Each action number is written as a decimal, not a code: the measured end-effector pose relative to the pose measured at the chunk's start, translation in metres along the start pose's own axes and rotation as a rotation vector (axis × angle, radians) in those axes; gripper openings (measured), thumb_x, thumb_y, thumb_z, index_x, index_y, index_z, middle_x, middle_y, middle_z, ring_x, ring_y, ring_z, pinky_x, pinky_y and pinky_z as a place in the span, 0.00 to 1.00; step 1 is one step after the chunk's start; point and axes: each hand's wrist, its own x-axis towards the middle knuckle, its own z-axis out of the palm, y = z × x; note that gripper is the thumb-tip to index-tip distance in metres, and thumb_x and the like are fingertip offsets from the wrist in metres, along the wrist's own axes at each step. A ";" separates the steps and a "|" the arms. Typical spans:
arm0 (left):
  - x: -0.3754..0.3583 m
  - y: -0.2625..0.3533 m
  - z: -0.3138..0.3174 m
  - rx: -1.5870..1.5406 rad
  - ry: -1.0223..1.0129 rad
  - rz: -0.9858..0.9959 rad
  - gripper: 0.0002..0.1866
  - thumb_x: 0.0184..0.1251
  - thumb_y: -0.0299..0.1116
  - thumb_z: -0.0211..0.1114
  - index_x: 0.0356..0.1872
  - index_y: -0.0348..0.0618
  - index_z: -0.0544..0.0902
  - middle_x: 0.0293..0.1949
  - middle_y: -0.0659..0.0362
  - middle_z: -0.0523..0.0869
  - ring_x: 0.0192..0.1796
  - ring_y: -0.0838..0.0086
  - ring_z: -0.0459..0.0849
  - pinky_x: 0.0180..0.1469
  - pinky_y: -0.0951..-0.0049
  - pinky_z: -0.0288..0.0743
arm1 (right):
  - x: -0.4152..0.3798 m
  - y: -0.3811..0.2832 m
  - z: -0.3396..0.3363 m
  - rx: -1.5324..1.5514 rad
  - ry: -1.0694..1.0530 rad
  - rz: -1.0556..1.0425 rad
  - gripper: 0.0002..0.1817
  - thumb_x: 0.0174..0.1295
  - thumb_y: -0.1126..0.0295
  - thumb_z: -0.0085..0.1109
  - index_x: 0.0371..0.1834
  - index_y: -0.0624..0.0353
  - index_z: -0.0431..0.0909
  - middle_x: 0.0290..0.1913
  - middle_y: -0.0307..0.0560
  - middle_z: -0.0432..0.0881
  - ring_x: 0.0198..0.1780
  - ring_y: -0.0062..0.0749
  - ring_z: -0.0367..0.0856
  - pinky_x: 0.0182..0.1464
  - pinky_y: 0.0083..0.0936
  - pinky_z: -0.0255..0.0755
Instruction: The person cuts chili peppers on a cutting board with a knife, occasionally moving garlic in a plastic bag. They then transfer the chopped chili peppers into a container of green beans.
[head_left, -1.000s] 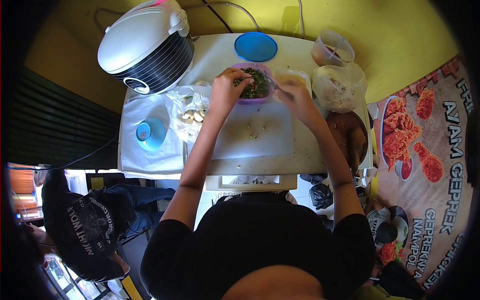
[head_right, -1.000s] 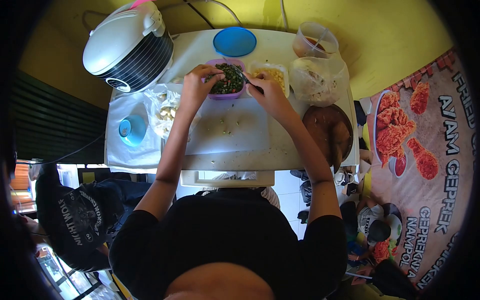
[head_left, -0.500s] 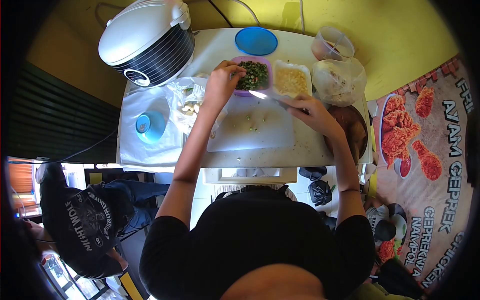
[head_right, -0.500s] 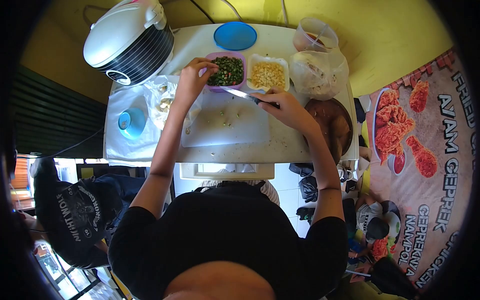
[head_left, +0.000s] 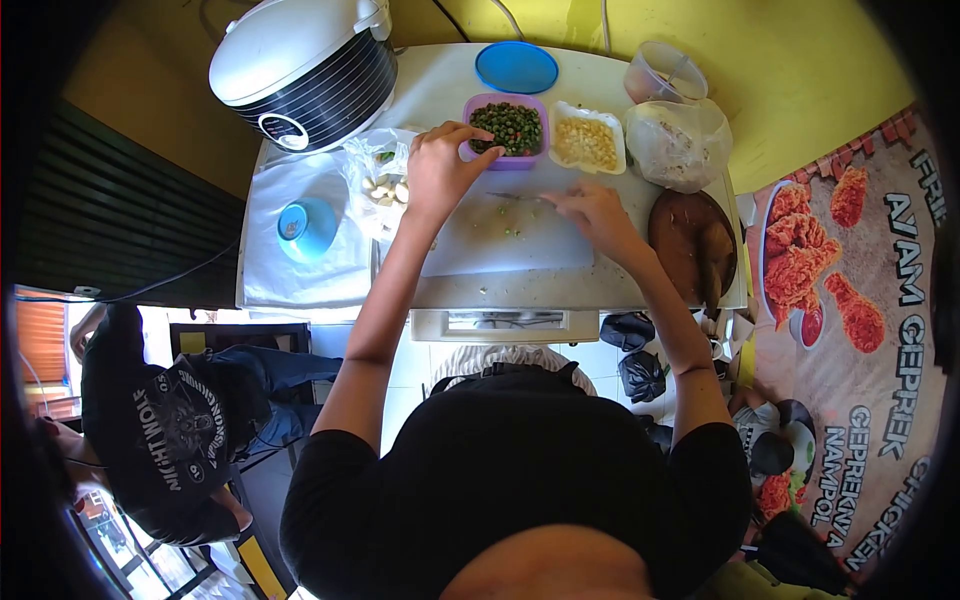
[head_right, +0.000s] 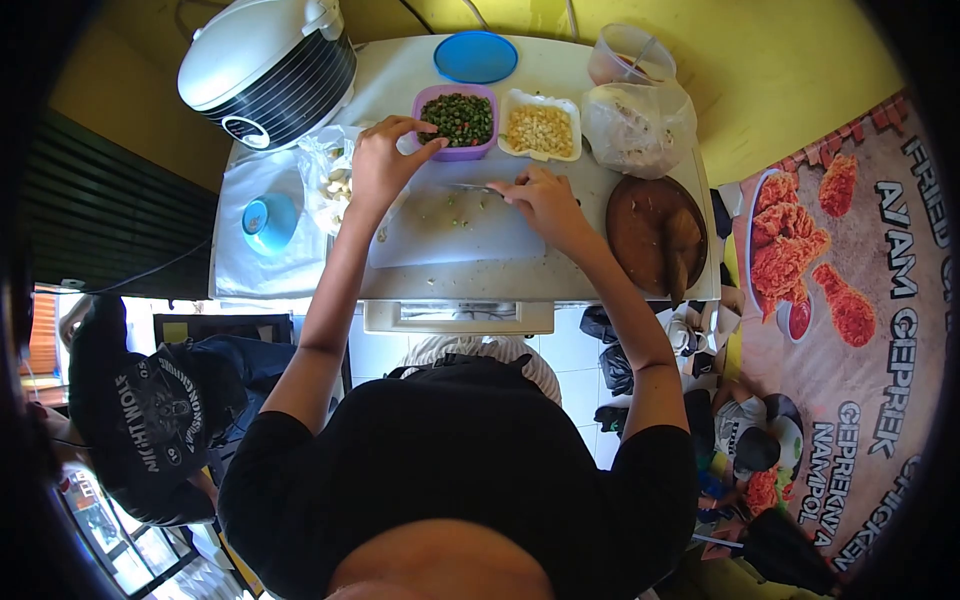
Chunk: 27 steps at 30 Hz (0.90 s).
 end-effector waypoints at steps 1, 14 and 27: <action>-0.003 0.000 -0.001 0.000 0.000 0.000 0.10 0.55 0.40 0.72 0.33 0.48 0.89 0.37 0.60 0.87 0.40 0.63 0.84 0.49 0.63 0.73 | -0.002 -0.001 0.005 -0.001 -0.004 0.002 0.13 0.57 0.73 0.61 0.44 0.48 0.86 0.35 0.45 0.77 0.39 0.37 0.76 0.44 0.32 0.64; -0.071 0.027 -0.020 -0.460 -0.181 -0.148 0.17 0.60 0.25 0.69 0.51 0.41 0.83 0.48 0.55 0.83 0.49 0.68 0.84 0.52 0.70 0.79 | -0.033 -0.036 -0.012 0.218 0.058 0.225 0.19 0.61 0.72 0.59 0.57 0.51 0.80 0.34 0.49 0.75 0.33 0.38 0.76 0.38 0.28 0.70; -0.101 0.014 0.013 -0.458 -0.306 -0.269 0.19 0.56 0.25 0.70 0.51 0.37 0.83 0.44 0.52 0.83 0.44 0.68 0.86 0.49 0.72 0.81 | -0.075 -0.070 0.015 0.387 0.034 0.377 0.19 0.64 0.72 0.59 0.59 0.60 0.77 0.32 0.49 0.72 0.29 0.31 0.72 0.35 0.25 0.68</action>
